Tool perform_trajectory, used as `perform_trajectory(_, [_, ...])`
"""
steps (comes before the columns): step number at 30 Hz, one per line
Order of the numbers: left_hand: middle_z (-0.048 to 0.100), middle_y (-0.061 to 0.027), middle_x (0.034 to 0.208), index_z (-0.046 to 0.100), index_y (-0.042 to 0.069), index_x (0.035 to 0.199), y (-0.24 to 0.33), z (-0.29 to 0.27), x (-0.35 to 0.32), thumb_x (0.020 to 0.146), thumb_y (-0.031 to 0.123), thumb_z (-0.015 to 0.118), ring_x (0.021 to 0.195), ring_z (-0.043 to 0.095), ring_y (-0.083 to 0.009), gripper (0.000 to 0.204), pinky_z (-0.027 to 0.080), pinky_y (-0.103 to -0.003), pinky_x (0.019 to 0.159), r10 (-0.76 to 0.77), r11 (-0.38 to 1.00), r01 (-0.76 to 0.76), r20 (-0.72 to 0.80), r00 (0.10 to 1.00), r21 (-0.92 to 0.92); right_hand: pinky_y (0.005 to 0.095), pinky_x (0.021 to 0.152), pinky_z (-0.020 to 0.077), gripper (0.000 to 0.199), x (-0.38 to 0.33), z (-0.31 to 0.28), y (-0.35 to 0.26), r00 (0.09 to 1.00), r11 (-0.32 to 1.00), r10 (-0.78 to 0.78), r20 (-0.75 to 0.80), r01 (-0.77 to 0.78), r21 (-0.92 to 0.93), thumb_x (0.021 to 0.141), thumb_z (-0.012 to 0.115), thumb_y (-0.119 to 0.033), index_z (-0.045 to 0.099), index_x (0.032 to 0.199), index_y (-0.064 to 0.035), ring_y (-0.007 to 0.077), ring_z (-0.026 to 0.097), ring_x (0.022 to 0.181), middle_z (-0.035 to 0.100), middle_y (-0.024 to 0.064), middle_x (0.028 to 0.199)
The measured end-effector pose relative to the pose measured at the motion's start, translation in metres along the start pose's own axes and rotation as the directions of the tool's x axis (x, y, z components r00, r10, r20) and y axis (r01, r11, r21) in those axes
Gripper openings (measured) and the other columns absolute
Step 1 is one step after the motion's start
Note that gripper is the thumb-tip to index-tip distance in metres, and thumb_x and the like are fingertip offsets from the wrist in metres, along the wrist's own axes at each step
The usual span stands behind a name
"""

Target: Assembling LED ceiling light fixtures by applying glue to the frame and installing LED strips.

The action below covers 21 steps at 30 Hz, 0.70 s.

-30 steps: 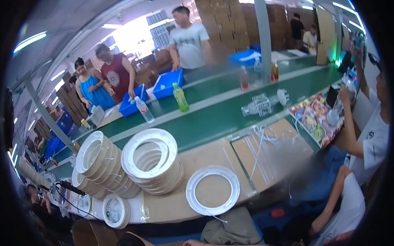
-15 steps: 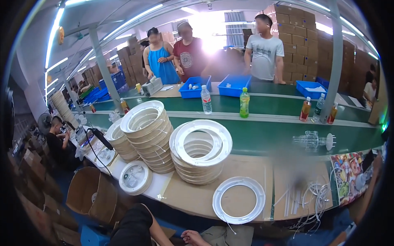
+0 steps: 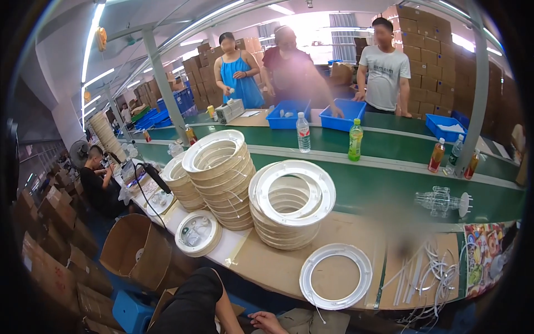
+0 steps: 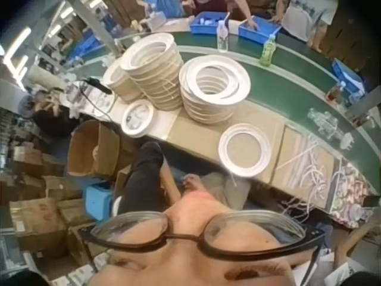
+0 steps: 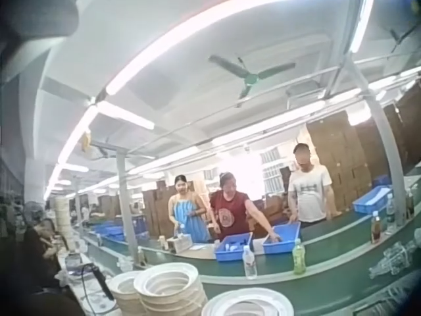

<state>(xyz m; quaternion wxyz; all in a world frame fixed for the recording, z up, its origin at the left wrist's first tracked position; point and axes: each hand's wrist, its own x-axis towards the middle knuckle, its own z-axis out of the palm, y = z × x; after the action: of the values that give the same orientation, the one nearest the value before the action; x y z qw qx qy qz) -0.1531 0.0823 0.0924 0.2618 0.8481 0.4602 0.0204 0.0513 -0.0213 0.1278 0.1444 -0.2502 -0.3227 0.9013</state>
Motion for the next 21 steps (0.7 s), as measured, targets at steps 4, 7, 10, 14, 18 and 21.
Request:
perform_trajectory(4, [0.065, -0.0117, 0.122, 0.059, 0.0, 0.123, 0.005, 0.007, -0.027, 0.095, 0.018, 0.057, 0.109, 0.06, -0.0176, 0.033, 0.047, -0.033, 0.097, -0.009, 1.0, 0.01, -0.025, 1.0, 0.017, 0.0303, 0.068, 0.056, 0.018, 0.018, -0.019, 0.021, 0.999, 0.999, 0.04, 0.019, -0.04, 0.027, 0.092, 0.068, -0.018, 0.067, 0.104, -0.0048, 0.018, 0.067, 0.081, 0.069, 0.0098, 0.099])
perform_trajectory(7, [0.065, -0.0116, 0.122, 0.059, 0.0, 0.123, 0.008, 0.019, -0.041, 0.095, 0.018, 0.057, 0.109, 0.06, -0.0176, 0.033, 0.047, -0.033, 0.096, 0.003, 1.0, -0.002, -0.037, 0.999, 0.027, 0.0271, 0.078, 0.0578, 0.009, 0.025, -0.027, 0.03, 0.994, 0.989, 0.102, 0.038, -0.105, 0.103, 0.098, 0.06, -0.006, 0.064, 0.104, -0.001, 0.0161, 0.068, 0.093, 0.065, 0.0119, 0.124])
perform_trajectory(10, [0.065, -0.0115, 0.122, 0.059, 0.0, 0.124, 0.009, 0.022, -0.042, 0.095, 0.017, 0.057, 0.109, 0.06, -0.0176, 0.034, 0.047, -0.033, 0.096, 0.038, 0.998, -0.035, -0.049, 0.998, 0.049, 0.0275, 0.078, 0.0578, 0.007, 0.027, -0.03, 0.033, 0.994, 0.988, 0.102, 0.04, -0.106, 0.115, 0.097, 0.061, -0.007, 0.064, 0.101, -0.002, 0.0165, 0.068, 0.093, 0.066, 0.0119, 0.121])
perform_trajectory(14, [0.064, -0.0113, 0.122, 0.059, 0.0, 0.124, 0.006, 0.021, -0.043, 0.095, 0.017, 0.057, 0.108, 0.06, -0.0176, 0.034, 0.047, -0.033, 0.096, 0.082, 0.993, -0.075, -0.077, 0.994, 0.088, 0.0277, 0.079, 0.0577, 0.006, 0.027, -0.029, 0.034, 0.993, 0.988, 0.102, 0.06, -0.108, 0.109, 0.096, 0.063, -0.006, 0.064, 0.101, -0.0026, 0.0167, 0.068, 0.094, 0.066, 0.0115, 0.121])
perform_trajectory(18, [0.064, -0.0112, 0.122, 0.059, 0.0, 0.124, 0.011, 0.028, -0.045, 0.095, 0.017, 0.057, 0.108, 0.059, -0.0176, 0.034, 0.047, -0.033, 0.096, 0.128, 0.987, -0.115, -0.108, 0.986, 0.116, 0.027, 0.078, 0.0575, 0.005, 0.027, -0.031, 0.038, 0.991, 0.988, 0.095, 0.09, -0.105, 0.112, 0.095, 0.065, -0.006, 0.065, 0.1, -0.0037, 0.0168, 0.068, 0.095, 0.065, 0.0107, 0.121])
perform_trajectory(21, [0.064, -0.0111, 0.121, 0.058, 0.0, 0.124, 0.016, 0.035, -0.048, 0.095, 0.017, 0.057, 0.108, 0.059, -0.0176, 0.034, 0.047, -0.033, 0.095, 0.163, 0.98, -0.145, -0.13, 0.978, 0.137, 0.027, 0.078, 0.0575, 0.005, 0.025, -0.026, 0.039, 0.992, 0.989, 0.087, 0.094, -0.097, 0.11, 0.095, 0.065, -0.006, 0.065, 0.1, -0.004, 0.0168, 0.069, 0.095, 0.066, 0.0101, 0.12])
